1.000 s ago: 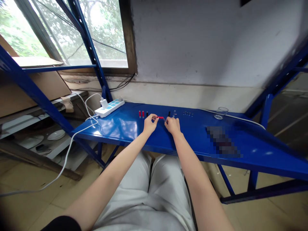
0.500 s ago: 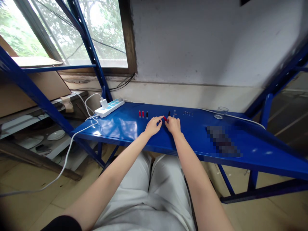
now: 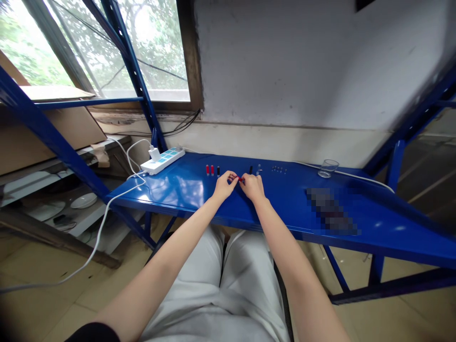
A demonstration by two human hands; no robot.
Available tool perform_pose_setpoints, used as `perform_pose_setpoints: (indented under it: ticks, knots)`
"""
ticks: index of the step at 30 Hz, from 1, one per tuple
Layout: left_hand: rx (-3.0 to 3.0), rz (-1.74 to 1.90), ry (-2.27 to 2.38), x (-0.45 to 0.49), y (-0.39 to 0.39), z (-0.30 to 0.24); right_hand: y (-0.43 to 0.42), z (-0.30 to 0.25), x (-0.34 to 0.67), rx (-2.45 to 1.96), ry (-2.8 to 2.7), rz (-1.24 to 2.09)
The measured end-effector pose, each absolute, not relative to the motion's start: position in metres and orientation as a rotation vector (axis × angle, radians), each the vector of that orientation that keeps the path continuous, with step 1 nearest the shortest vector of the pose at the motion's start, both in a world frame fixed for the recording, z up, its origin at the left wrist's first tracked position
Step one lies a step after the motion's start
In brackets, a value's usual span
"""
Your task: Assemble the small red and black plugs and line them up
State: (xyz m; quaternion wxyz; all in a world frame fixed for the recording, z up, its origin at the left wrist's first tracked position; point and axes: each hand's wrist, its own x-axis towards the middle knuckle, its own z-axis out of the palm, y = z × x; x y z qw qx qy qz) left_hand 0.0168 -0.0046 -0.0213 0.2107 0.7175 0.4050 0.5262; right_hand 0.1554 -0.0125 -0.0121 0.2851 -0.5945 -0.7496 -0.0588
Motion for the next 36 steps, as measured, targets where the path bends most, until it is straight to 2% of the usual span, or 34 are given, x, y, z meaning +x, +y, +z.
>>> perform_pose_setpoints:
  ticks: [6,9,15,26,36]
  knots:
    - [1.605,1.822,1.236,0.008,-0.006,-0.010,0.003,-0.014,0.137,-1.540,-1.764,0.283]
    - [1.290,1.936,1.257,0.000,-0.004,-0.005,0.014,-0.013,0.120,-1.577,-1.737,0.392]
    - [1.001,1.968,1.244,-0.007,0.003,-0.006,0.032,-0.013,0.091,-1.697,-1.752,0.336]
    - [1.101,1.932,1.285,-0.004,0.002,-0.007,0.045,-0.014,0.084,-1.857,-1.802,0.323]
    - [1.362,1.907,1.185,0.001,-0.010,-0.004,0.039,0.029,0.181,-1.967,-1.946,0.367]
